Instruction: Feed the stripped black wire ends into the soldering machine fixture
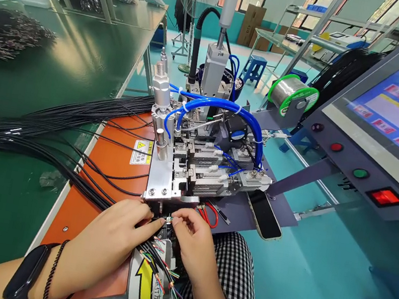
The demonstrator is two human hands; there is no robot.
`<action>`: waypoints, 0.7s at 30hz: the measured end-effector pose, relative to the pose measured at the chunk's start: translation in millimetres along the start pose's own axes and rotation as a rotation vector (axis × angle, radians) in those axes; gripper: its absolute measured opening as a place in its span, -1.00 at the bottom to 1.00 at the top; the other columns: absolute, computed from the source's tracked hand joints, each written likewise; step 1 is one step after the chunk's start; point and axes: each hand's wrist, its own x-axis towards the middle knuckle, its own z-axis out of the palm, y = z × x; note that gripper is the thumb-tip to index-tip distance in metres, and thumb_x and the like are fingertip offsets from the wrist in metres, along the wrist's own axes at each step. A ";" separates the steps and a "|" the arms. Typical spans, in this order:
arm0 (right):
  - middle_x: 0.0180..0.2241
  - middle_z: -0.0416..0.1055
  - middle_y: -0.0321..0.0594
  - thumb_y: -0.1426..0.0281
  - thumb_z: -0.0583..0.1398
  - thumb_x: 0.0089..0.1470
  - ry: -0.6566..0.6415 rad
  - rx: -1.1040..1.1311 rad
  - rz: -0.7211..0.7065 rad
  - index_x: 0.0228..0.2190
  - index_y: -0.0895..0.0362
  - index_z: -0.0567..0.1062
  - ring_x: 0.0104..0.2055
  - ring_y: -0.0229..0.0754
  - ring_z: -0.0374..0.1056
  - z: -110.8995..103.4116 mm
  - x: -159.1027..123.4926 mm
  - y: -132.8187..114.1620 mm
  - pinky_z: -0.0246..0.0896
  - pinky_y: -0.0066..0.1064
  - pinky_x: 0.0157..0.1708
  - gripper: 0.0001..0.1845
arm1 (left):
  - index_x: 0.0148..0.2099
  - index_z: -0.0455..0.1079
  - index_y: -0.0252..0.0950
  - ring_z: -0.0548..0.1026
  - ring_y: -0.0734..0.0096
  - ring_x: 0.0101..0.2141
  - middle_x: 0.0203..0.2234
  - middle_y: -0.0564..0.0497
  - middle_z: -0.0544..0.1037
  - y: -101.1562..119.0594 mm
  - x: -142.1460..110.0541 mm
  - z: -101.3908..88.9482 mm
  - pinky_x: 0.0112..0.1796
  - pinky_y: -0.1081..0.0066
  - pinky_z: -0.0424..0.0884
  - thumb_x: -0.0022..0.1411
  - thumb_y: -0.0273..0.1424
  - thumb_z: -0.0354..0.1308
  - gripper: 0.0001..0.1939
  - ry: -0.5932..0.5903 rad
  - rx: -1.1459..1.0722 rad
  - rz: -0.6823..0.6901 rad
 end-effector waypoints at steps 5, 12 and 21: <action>-0.39 0.44 -0.21 0.26 0.15 0.05 0.046 -0.096 -0.032 -0.42 0.17 0.46 -0.31 -0.17 0.32 1.8 -0.9 -3.8 0.20 -0.44 -0.32 -0.78 | 0.07 0.28 -0.23 0.21 0.30 -0.32 -0.33 0.00 0.29 -0.1 0.4 -1.2 -0.30 0.27 0.24 0.26 -0.52 0.01 -0.67 -0.046 0.020 -0.008; -0.42 0.43 -0.22 0.31 0.10 0.06 0.009 -0.162 0.016 -0.44 0.17 0.43 -0.33 -0.17 0.30 2.3 0.4 -6.8 0.17 -0.45 -0.38 -0.81 | 0.08 0.26 -0.23 0.22 0.28 -0.30 -0.33 0.00 0.30 1.4 1.1 -0.3 -0.28 0.25 0.27 0.24 -0.54 0.01 -0.64 -0.046 0.026 -0.006; -0.44 0.41 -0.26 0.34 0.07 0.06 0.024 -0.245 0.032 -0.46 0.15 0.42 -0.37 -0.19 0.28 2.1 -3.9 -12.2 0.12 -0.47 -0.42 -0.81 | 0.11 0.23 -0.22 0.24 0.27 -0.28 -0.30 0.00 0.30 3.9 3.2 -3.6 -0.24 0.23 0.28 0.21 -0.58 0.00 -0.58 -0.121 0.056 -0.027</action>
